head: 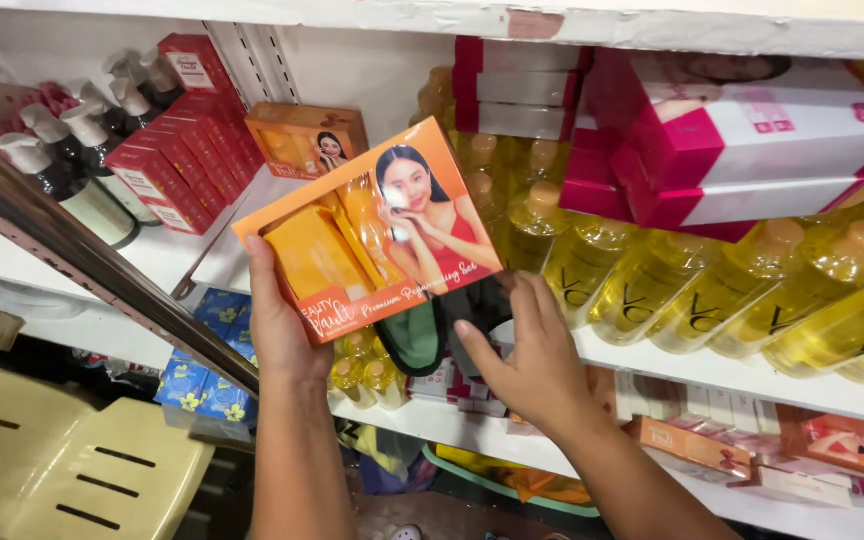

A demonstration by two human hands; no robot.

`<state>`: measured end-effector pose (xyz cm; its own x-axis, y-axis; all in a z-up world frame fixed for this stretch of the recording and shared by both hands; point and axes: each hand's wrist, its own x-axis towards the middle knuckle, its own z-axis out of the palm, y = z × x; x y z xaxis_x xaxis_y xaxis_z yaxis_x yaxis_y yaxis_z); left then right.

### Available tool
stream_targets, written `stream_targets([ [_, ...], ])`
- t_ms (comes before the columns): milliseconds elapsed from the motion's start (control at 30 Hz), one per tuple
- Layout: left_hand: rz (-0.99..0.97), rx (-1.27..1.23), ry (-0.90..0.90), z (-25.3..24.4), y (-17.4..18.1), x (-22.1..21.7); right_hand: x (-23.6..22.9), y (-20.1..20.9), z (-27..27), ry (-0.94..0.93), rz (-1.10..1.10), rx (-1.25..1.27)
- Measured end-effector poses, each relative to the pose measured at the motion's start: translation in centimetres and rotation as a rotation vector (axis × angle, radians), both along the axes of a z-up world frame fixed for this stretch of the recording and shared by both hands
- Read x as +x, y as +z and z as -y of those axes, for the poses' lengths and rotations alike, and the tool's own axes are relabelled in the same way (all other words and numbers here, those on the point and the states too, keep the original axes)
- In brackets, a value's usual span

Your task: Cleaning and organizing various beauty product sets on a retail shelf using a cloth.

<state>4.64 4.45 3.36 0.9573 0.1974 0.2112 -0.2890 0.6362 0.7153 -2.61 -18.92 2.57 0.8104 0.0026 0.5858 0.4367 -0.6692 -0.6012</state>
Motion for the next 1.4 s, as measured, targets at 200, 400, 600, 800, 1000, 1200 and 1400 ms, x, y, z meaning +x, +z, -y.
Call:
stream_targets([
  [200, 0.078, -0.002, -0.096, -3.1, 1.1, 2.3, 2.0, 0.6, -5.6, -0.154, 0.007, -0.219],
  [400, 0.064, 0.021, -0.163, -6.3, 1.3, 3.9, 4.6, -0.2, -8.9, -0.351, -0.114, -0.388],
  [600, -0.001, -0.052, -0.225, -8.3, 1.8, 4.9, 5.8, -1.7, -7.4, -0.329, 0.145, -0.109],
  [800, 0.118, -0.099, -0.235, -8.7, 1.5, 7.2, 2.7, -0.2, -6.7, -0.438, 0.376, 0.156],
  [1000, 0.098, -0.033, -0.309, -7.0, 0.8, 7.8, -2.8, 0.3, -6.5, -0.458, 0.642, 0.294],
  [1200, -0.08, 0.104, -0.441, -1.2, 0.8, 3.9, -3.2, 2.3, -7.2, -0.591, 0.669, -0.185],
  [1400, 0.314, 0.424, -0.309, 2.0, -0.3, 1.3, -0.5, 3.9, -9.7, -0.338, 0.536, -0.56],
])
